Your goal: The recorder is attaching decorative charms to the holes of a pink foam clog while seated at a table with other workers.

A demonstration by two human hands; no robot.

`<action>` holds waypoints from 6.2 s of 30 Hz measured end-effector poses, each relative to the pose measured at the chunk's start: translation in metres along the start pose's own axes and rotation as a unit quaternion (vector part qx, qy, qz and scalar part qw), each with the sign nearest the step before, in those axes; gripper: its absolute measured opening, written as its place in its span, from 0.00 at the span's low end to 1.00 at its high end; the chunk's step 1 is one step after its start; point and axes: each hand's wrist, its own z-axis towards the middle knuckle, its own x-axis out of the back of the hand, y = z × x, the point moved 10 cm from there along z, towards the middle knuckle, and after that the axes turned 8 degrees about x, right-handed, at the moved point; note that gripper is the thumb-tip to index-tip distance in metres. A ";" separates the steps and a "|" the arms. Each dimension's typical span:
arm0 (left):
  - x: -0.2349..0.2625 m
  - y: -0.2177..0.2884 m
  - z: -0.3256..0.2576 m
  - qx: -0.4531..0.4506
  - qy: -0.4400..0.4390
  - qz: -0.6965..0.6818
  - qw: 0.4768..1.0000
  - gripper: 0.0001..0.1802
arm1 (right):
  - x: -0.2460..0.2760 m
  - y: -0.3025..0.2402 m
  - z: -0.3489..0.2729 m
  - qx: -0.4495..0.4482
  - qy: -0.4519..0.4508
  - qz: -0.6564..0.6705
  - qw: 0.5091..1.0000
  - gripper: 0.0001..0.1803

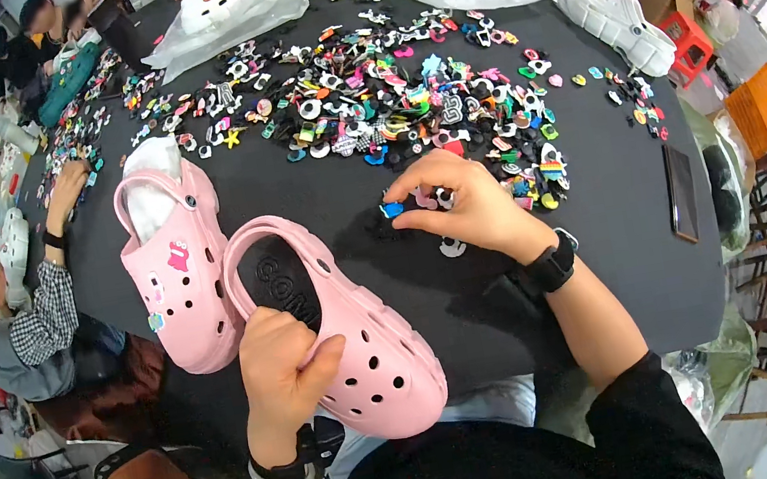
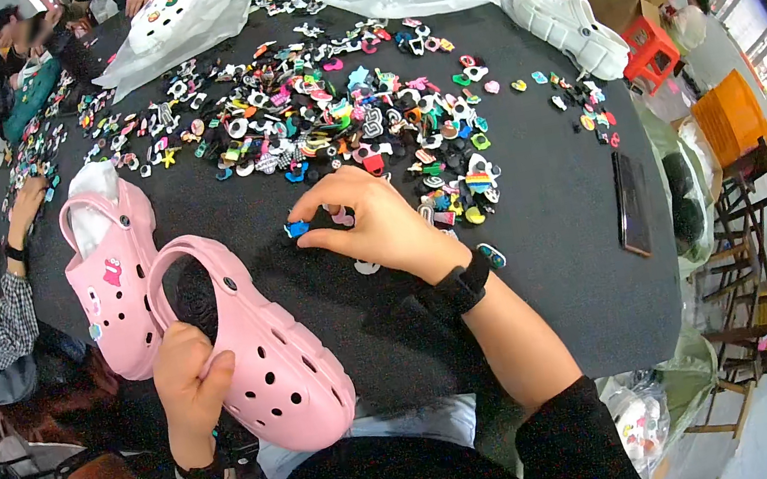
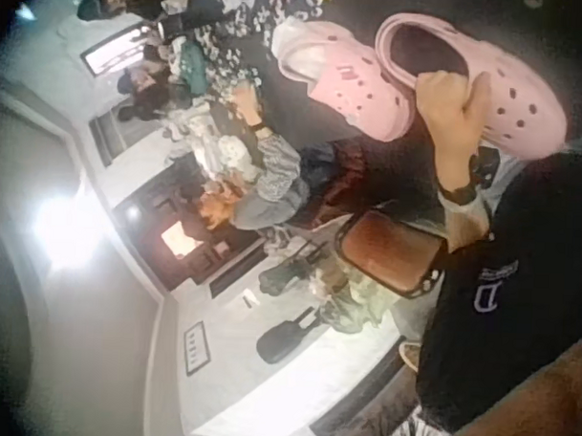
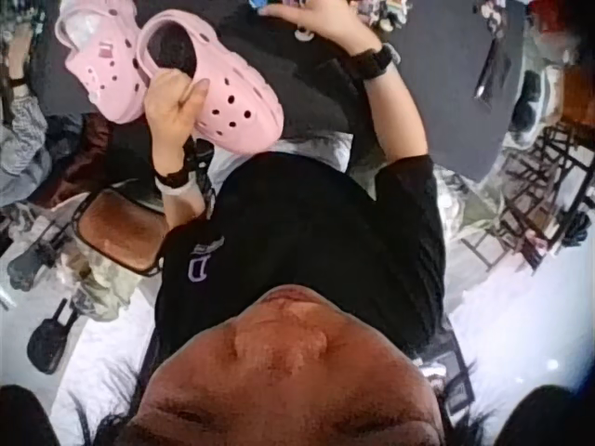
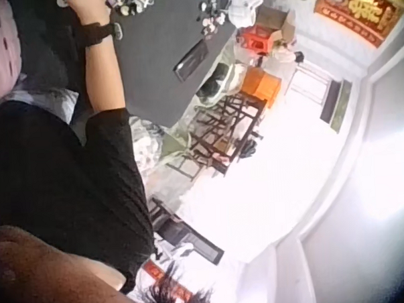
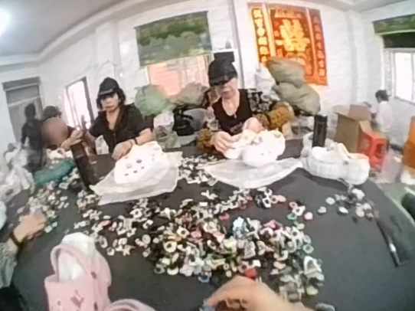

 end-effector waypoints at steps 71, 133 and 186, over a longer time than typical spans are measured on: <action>0.000 -0.001 0.005 -0.030 0.014 -0.027 0.999 0.20 | 0.025 0.045 -0.010 -0.183 0.052 0.111 0.975 0.12; 0.007 0.001 0.004 -0.030 0.013 -0.036 0.999 0.24 | -0.035 0.017 0.050 -0.056 -0.107 -0.269 0.956 0.11; 0.001 -0.001 0.006 -0.017 -0.017 -0.028 0.999 0.23 | 0.011 0.032 0.062 0.011 -0.119 -0.421 0.899 0.15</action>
